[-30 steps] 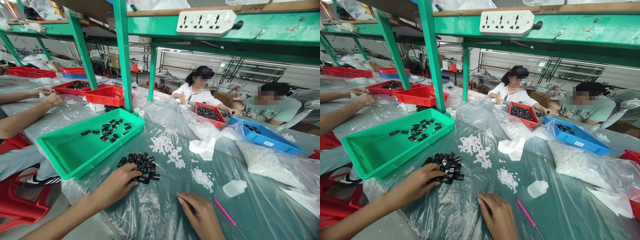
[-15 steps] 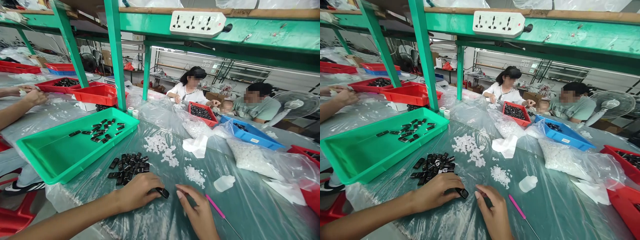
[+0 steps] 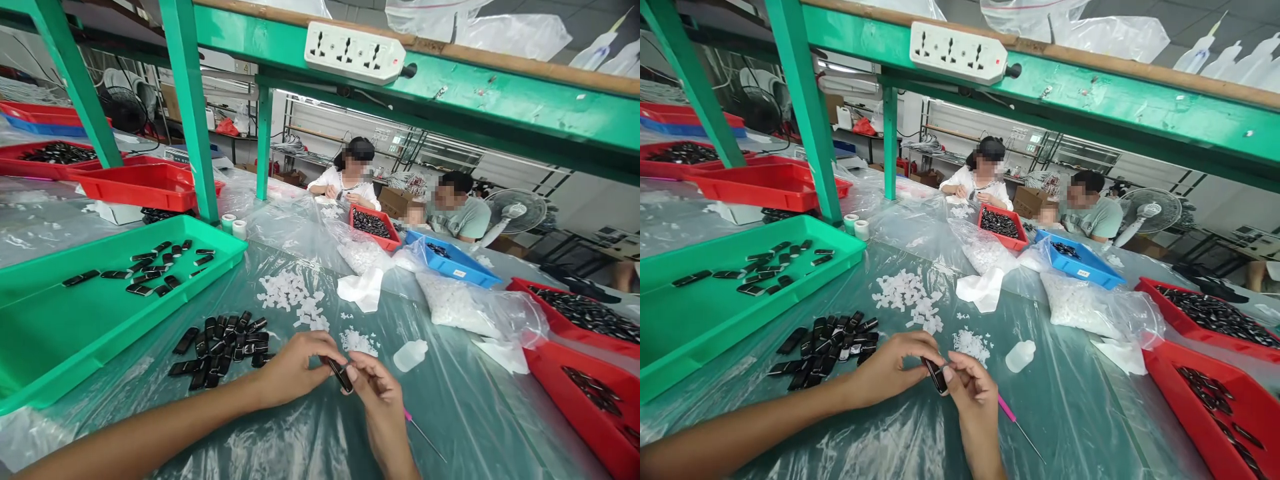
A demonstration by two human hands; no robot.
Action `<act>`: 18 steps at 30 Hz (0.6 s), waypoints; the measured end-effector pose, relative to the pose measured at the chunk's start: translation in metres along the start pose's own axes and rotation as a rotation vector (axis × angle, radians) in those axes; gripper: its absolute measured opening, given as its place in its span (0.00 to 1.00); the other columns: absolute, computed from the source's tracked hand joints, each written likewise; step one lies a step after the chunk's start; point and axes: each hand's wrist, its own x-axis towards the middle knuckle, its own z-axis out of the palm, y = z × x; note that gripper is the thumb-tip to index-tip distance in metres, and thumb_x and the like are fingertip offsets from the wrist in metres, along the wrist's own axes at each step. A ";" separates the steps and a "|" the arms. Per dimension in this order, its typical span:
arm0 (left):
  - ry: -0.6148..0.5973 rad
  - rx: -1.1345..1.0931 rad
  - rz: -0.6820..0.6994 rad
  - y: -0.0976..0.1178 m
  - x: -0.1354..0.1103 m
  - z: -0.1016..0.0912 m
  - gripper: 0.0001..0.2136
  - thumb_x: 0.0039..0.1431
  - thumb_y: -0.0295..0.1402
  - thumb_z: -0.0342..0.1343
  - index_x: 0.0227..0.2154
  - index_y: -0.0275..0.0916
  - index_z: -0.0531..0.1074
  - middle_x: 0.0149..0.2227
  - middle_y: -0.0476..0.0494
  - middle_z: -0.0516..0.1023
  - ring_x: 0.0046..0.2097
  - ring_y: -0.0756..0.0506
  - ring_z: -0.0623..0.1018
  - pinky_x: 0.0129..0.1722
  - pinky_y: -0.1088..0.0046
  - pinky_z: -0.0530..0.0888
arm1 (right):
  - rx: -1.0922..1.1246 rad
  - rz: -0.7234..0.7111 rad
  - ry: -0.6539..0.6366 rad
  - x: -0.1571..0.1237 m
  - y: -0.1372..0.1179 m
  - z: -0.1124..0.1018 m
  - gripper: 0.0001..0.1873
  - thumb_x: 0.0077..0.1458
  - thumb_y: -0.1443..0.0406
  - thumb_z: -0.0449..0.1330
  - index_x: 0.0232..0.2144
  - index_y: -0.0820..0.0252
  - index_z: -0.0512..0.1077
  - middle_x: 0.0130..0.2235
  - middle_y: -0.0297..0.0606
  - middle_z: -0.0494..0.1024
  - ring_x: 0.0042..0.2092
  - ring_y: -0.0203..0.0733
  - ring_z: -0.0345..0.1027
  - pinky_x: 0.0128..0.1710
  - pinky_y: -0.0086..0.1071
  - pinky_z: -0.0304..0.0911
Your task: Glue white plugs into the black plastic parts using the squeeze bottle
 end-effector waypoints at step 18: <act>0.048 -0.593 -0.193 -0.029 0.000 0.021 0.14 0.55 0.39 0.57 0.36 0.32 0.77 0.34 0.40 0.77 0.36 0.44 0.75 0.36 0.72 0.71 | 0.079 0.162 0.054 0.003 0.002 0.003 0.13 0.43 0.61 0.68 0.34 0.57 0.76 0.31 0.34 0.79 0.31 0.34 0.71 0.32 0.27 0.65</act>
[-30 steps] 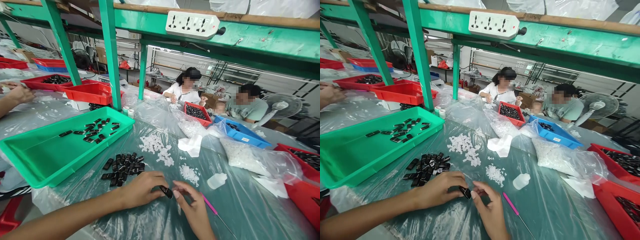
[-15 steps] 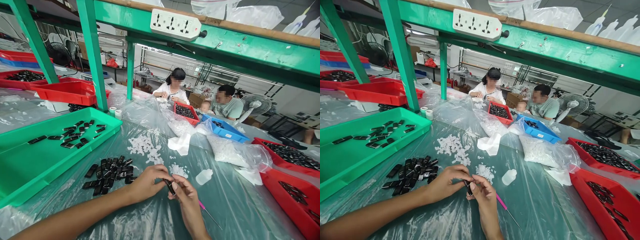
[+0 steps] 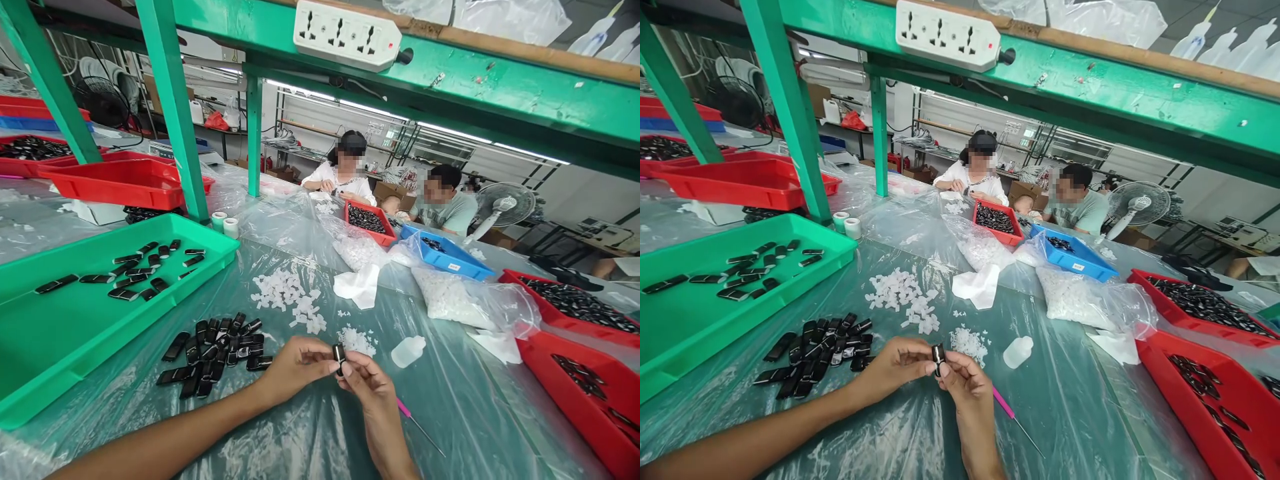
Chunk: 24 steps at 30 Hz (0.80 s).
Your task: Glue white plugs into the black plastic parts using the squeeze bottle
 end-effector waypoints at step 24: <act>0.005 -0.213 -0.112 -0.011 -0.004 -0.003 0.12 0.52 0.36 0.61 0.35 0.31 0.74 0.30 0.42 0.77 0.33 0.45 0.77 0.35 0.72 0.72 | -0.332 -0.174 -0.035 0.004 0.003 -0.006 0.06 0.47 0.62 0.64 0.30 0.55 0.76 0.31 0.35 0.79 0.35 0.41 0.71 0.35 0.31 0.65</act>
